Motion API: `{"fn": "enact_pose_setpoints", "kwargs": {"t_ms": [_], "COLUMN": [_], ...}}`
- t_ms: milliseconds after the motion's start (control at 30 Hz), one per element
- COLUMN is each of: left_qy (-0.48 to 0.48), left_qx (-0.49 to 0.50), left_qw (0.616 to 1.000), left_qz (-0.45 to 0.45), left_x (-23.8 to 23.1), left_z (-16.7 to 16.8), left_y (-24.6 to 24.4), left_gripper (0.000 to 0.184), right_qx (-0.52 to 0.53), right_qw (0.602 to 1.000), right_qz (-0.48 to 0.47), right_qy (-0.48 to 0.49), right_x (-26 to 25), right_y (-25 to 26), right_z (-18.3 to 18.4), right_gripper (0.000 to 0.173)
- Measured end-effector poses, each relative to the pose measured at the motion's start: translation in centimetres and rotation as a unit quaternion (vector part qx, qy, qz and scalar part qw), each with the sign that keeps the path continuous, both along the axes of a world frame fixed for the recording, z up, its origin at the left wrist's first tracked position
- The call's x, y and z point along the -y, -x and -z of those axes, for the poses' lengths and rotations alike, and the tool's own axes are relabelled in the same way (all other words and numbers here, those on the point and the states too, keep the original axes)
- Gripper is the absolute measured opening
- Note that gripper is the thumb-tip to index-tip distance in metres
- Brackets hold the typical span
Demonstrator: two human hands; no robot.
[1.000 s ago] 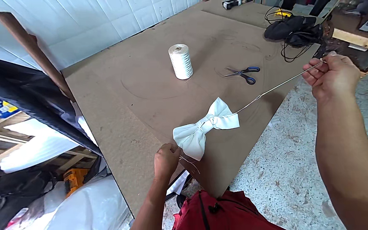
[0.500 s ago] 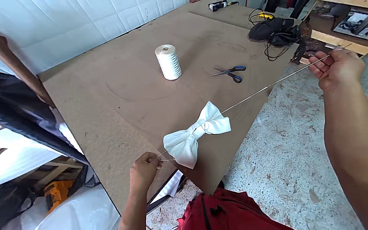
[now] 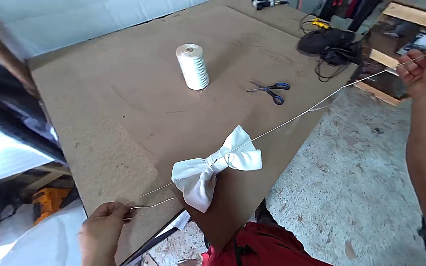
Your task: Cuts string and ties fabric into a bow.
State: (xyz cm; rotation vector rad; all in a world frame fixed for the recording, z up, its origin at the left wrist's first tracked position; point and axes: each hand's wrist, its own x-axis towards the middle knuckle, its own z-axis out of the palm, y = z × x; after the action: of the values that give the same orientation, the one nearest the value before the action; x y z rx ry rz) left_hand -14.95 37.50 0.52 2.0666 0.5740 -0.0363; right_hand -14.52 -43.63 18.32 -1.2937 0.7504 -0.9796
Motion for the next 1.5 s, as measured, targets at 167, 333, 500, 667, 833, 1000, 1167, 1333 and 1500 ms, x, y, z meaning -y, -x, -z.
{"fn": "enact_pose_setpoints", "kwargs": {"t_ms": [167, 333, 500, 667, 833, 1000, 1167, 1333, 1500], "left_qy": [0.105, 0.171, 0.135, 0.259, 0.168, -0.232, -0.276, -0.238, -0.207], "left_qx": [0.109, 0.221, 0.234, 0.269, 0.181, 0.110, 0.076, 0.099, 0.079], "left_qw": [0.988, 0.960, 0.957, 0.904, 0.951, 0.950, 0.941, 0.951, 0.960], "left_qz": [-0.030, -0.008, 0.100, 0.209, 0.187, 0.179, 0.182, 0.172, 0.173], "left_x": [2.0, 6.6, 8.9, 11.5, 15.7, 20.1, 21.7, 21.5, 21.9], "left_z": [-2.4, -6.2, -8.8, -7.8, -5.9, -5.5, -2.4, -1.5, -1.7], "left_y": [5.4, 9.2, 11.5, 10.8, 8.3, 3.9, 1.5, 0.7, -0.3], "left_gripper": [0.008, 0.016, 0.009, 0.011, 0.022, 0.048, 0.034, 0.023, 0.017], "right_qx": [-0.091, -0.219, -0.396, -0.305, -0.088, -0.145, -0.159, -0.164, -0.179], "right_qw": [0.988, 0.939, 0.858, 0.783, 0.642, 0.606, 0.619, 0.651, 0.668], "right_qz": [-0.126, -0.261, -0.258, -0.305, -0.545, -0.552, -0.543, -0.545, -0.531], "right_qy": [-0.015, -0.050, 0.204, 0.448, 0.531, 0.555, 0.545, 0.502, 0.491], "right_x": [3.0, -2.6, -7.2, -17.1, -34.0, -39.0, -39.0, -38.7, -39.2], "right_y": [-10.2, -17.6, -19.0, -12.5, -4.5, -3.2, -3.0, -2.9, -3.0], "right_z": [5.6, 12.6, 14.9, 10.5, 11.5, 14.6, 15.9, 16.9, 17.0], "right_gripper": [0.033, 0.034, 0.044, 0.049, 0.026, 0.024, 0.028, 0.024, 0.025]}}
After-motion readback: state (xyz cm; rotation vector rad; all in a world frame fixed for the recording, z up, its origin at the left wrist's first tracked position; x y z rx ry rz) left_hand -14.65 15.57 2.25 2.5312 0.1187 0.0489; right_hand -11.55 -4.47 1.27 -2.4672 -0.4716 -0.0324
